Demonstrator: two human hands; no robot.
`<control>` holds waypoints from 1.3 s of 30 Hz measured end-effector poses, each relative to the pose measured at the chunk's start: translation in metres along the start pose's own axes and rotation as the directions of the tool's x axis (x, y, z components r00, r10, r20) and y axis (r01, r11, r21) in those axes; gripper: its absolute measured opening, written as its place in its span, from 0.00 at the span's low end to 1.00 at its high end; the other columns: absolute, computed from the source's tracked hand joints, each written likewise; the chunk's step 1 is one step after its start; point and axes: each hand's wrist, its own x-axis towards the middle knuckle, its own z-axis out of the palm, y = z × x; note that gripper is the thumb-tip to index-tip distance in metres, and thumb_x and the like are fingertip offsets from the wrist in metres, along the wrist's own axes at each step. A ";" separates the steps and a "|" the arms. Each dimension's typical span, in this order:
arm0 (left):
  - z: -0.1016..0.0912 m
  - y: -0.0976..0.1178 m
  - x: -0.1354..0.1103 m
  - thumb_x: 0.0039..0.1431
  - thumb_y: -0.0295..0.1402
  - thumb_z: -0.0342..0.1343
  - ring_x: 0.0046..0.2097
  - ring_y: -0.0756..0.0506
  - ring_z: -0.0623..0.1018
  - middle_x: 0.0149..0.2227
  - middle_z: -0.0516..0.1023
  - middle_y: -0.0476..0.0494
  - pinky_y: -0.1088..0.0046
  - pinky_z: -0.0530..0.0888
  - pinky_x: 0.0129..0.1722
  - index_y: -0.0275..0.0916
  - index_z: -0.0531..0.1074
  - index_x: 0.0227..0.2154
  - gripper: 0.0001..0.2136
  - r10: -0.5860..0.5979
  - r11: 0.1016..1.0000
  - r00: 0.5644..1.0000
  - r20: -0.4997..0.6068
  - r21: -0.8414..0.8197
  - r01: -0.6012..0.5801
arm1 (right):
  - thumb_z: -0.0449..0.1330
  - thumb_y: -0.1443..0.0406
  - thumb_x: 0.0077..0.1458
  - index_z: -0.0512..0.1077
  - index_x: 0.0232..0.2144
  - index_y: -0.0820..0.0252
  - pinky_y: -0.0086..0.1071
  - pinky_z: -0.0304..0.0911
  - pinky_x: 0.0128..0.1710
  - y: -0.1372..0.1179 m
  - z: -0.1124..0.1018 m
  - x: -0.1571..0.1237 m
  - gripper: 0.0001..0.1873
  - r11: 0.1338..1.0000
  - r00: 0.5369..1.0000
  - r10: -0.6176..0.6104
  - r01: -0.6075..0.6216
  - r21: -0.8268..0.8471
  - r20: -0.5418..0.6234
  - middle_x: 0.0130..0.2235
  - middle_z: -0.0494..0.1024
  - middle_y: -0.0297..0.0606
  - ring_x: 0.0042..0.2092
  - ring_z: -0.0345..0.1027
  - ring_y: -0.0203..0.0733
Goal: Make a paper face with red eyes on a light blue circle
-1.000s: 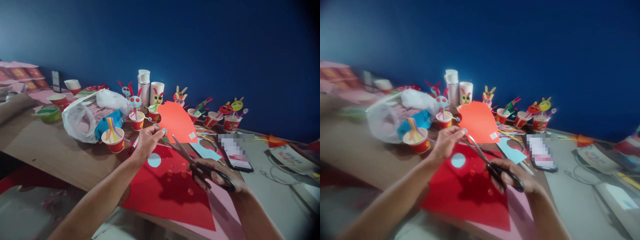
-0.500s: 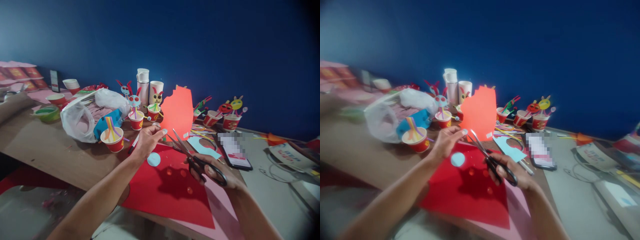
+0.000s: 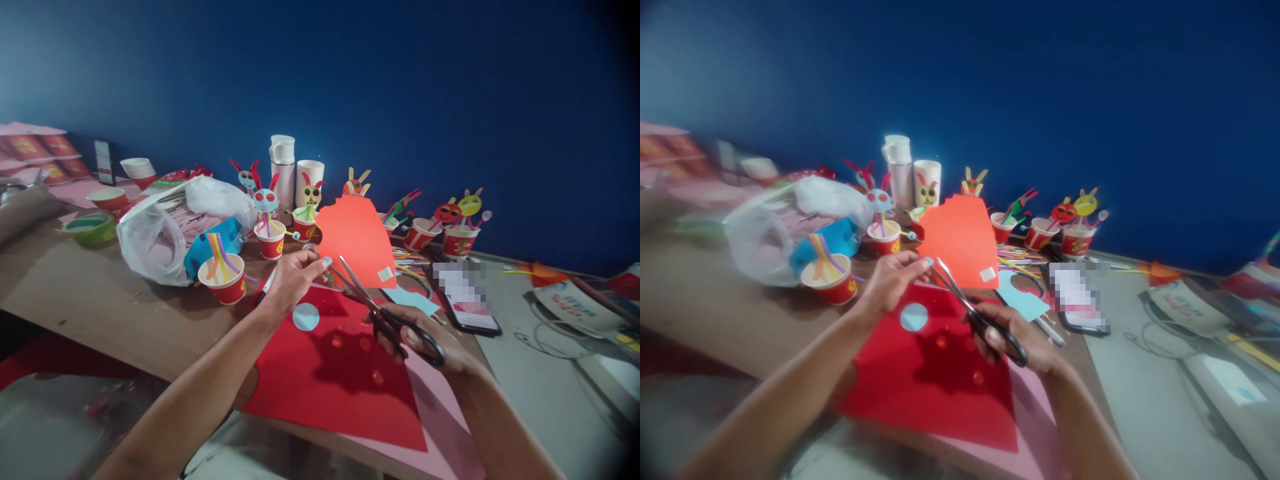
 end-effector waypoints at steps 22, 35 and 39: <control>0.007 0.001 0.000 0.44 0.29 0.58 0.23 0.53 0.71 0.20 0.73 0.48 0.77 0.68 0.26 0.33 0.70 0.18 0.05 -0.149 0.966 0.978 0.146 -0.188 0.175 | 0.56 0.43 0.44 0.67 0.33 0.63 0.28 0.55 0.22 -0.003 0.010 0.012 0.29 0.997 0.996 0.030 -0.036 -0.067 -0.080 0.22 0.65 0.33 0.23 0.57 0.33; 0.014 0.000 -0.003 0.45 0.21 0.52 0.19 0.55 0.69 0.16 0.71 0.49 0.79 0.65 0.23 0.33 0.67 0.16 0.07 -0.256 0.942 0.947 0.193 -0.172 0.289 | 0.61 0.46 0.41 0.64 0.42 0.65 0.28 0.53 0.24 0.012 0.018 0.014 0.33 0.995 0.985 0.099 -0.096 0.027 -0.144 0.23 0.65 0.31 0.24 0.56 0.33; 0.014 0.003 -0.005 0.46 0.20 0.51 0.20 0.55 0.69 0.16 0.71 0.50 0.79 0.65 0.24 0.33 0.68 0.17 0.07 -0.271 0.943 0.943 0.193 -0.143 0.301 | 0.61 0.48 0.44 0.63 0.43 0.64 0.28 0.53 0.25 0.016 0.019 0.015 0.30 0.997 0.990 0.063 -0.057 0.056 -0.129 0.24 0.66 0.31 0.25 0.56 0.33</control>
